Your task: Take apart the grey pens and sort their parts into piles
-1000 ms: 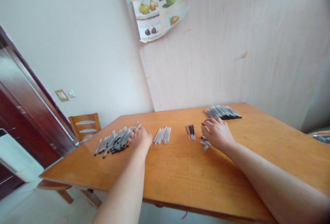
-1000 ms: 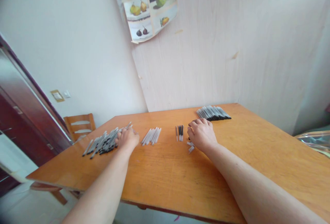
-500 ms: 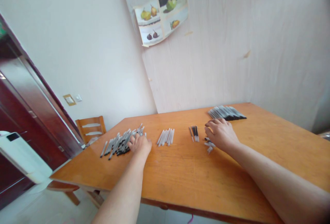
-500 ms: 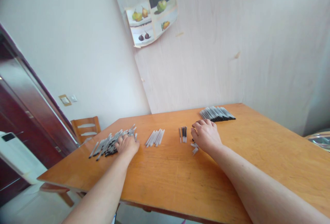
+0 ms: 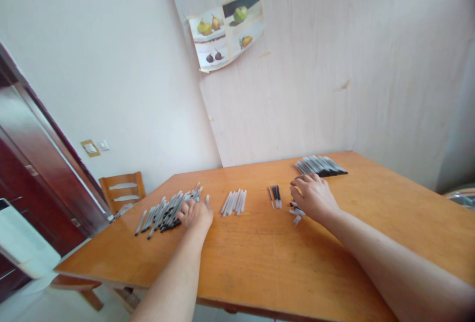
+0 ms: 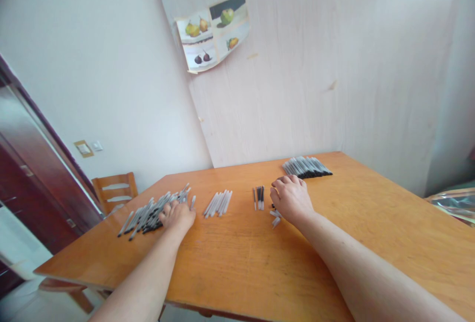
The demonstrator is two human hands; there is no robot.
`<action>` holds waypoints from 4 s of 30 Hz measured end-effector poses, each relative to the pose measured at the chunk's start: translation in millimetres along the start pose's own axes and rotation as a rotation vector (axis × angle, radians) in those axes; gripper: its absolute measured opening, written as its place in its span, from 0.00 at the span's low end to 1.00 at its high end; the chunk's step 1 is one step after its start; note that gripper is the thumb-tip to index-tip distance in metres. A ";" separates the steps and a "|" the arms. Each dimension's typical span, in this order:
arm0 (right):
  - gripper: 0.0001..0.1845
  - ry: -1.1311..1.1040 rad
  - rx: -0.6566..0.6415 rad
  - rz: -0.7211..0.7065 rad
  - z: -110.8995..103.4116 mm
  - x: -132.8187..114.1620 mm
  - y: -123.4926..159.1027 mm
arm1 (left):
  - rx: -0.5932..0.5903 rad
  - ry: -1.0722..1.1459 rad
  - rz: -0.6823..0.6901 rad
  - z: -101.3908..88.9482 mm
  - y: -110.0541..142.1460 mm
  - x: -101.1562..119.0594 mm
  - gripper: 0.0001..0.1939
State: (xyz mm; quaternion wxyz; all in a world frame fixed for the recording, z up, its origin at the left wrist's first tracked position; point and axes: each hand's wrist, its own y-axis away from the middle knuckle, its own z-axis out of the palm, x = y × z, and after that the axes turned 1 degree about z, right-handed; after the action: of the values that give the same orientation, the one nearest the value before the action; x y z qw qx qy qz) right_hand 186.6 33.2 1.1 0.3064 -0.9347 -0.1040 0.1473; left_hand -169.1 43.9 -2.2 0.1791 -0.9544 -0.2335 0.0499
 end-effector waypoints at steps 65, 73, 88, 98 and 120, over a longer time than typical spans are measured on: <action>0.18 -1.506 0.011 0.696 0.0 -13.6 -14.6 | -1.196 1.696 0.333 -61.5 94.1 154.1 0.18; 0.16 -1.536 0.031 0.688 0.6 -13.7 -14.9 | -1.300 1.736 0.283 -63.4 91.9 152.4 0.15; 0.10 -1.606 0.276 0.803 -10.4 28.5 -27.6 | -1.414 1.749 0.263 -60.9 90.1 142.5 0.15; 0.17 -1.101 0.068 0.621 -6.9 27.1 -18.4 | -1.220 1.826 0.217 -48.3 79.6 143.9 0.15; 0.16 -0.055 -0.420 0.257 -11.4 43.7 -13.4 | -0.967 1.955 -0.107 -44.0 61.0 141.5 0.11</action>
State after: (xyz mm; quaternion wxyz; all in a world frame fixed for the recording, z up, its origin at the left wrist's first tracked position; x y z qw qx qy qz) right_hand 229.9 50.1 8.7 0.0810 -0.9791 -0.0209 0.1856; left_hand -9.8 45.1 14.8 -0.1048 -0.5397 -0.0264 -0.8349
